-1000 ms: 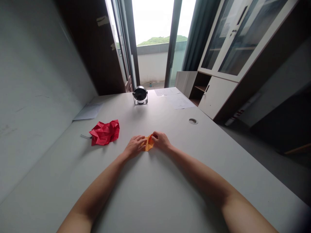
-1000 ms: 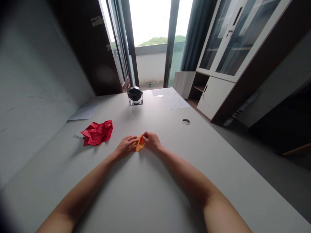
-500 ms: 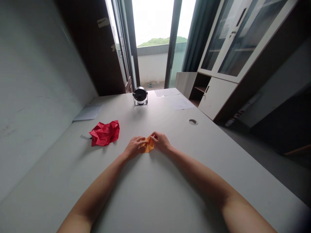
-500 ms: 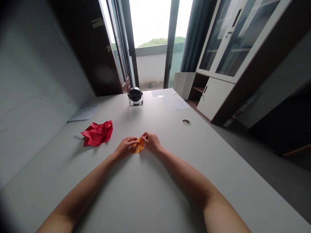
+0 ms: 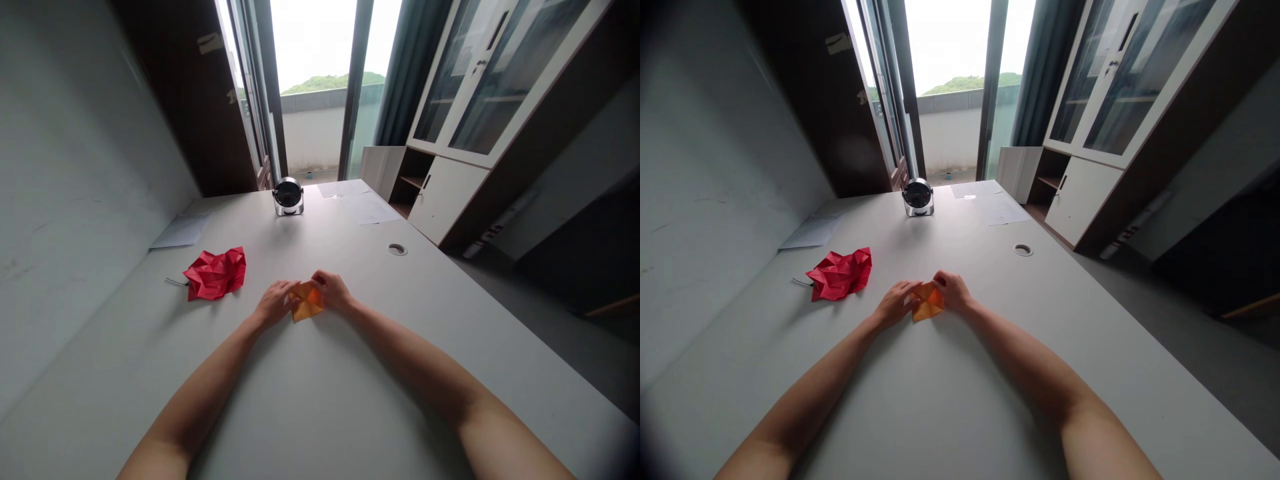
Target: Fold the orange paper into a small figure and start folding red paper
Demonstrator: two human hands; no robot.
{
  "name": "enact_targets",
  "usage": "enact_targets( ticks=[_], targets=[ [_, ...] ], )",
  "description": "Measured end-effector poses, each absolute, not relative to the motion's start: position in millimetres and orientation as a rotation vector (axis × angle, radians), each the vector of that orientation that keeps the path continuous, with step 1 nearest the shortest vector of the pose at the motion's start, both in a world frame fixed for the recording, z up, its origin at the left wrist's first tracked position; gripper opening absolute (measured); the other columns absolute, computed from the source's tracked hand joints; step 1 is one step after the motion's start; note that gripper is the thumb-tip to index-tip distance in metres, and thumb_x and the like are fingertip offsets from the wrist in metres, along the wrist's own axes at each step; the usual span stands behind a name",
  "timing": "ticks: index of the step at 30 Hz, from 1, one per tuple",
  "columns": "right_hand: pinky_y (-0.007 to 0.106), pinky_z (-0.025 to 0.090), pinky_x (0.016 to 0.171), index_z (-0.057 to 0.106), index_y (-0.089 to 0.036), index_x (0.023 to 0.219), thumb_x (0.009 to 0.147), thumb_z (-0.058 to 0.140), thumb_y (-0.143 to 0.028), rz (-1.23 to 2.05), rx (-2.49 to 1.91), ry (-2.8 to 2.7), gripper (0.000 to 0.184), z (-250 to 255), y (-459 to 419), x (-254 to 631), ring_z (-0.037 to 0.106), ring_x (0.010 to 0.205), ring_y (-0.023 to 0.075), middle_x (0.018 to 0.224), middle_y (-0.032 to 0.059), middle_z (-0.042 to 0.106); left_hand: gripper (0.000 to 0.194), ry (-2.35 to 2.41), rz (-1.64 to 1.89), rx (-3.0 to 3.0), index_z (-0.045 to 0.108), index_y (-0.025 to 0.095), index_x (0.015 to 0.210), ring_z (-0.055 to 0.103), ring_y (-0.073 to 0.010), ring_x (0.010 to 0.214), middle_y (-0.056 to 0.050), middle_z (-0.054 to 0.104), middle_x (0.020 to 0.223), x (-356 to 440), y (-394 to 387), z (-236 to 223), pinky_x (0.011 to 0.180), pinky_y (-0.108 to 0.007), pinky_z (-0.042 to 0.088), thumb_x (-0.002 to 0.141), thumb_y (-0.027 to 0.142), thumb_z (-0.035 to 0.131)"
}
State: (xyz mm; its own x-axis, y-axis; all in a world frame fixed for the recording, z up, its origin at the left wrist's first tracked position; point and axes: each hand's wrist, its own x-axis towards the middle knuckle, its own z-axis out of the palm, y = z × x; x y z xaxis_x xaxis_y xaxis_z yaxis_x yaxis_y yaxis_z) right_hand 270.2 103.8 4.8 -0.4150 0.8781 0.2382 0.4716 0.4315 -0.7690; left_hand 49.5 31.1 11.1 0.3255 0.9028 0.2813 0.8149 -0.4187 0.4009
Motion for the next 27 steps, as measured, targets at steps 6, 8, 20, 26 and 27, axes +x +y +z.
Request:
enact_targets(
  ticks=[6,8,20,26,27],
  targets=[
    [0.023,0.04,0.062,0.066,-0.019,0.083,0.089,0.055,-0.032,0.866,-1.038,-2.036,0.019,7.0,93.7,266.6,0.054,0.065,0.0118,0.072,-0.0012,0.066,0.032,1.562,0.738,2.356,0.069,0.025,0.117,0.059,-0.022,0.1,-0.006,0.068,0.103,47.4,31.6,16.5,0.09,-0.035,0.049,0.097,0.043,0.05],
    [0.023,0.04,0.062,0.067,-0.019,0.082,0.089,0.056,-0.033,0.854,-1.008,-2.037,0.019,7.5,92.2,266.5,0.054,0.065,0.0119,0.073,-0.001,0.066,0.029,1.554,0.731,2.336,0.072,0.024,0.104,0.058,-0.0205,0.09,-0.005,0.068,0.091,47.0,32.0,18.1,0.084,-0.033,0.048,0.098,0.04,0.049],
    [0.024,0.039,0.062,0.064,-0.019,0.079,0.091,0.057,-0.043,0.78,-0.954,-1.958,0.028,6.8,97.8,269.4,0.051,0.062,0.012,0.069,-0.0002,0.063,0.023,1.509,0.825,2.071,0.073,0.021,0.09,0.053,-0.013,0.068,0.0,0.068,0.077,44.5,35.1,11.8,0.065,-0.023,0.038,0.092,0.034,0.054],
    [0.024,0.037,0.059,0.063,-0.019,0.078,0.091,0.055,-0.046,0.863,-0.952,-1.92,0.031,5.7,98.4,269.1,0.049,0.061,0.0118,0.065,-0.0015,0.058,0.026,1.558,0.885,1.953,0.075,0.02,0.094,0.053,-0.0125,0.066,0.001,0.067,0.073,42.8,35.1,8.3,0.063,-0.021,0.039,0.09,0.037,0.055],
    [0.024,0.038,0.059,0.064,-0.019,0.078,0.091,0.056,-0.046,0.876,-0.947,-1.926,0.031,5.5,98.3,268.8,0.049,0.061,0.0119,0.065,-0.0015,0.058,0.026,1.564,0.891,1.933,0.075,0.02,0.095,0.053,-0.0125,0.066,0.001,0.067,0.073,42.5,34.9,7.8,0.063,-0.021,0.039,0.09,0.037,0.055]
  ],
)
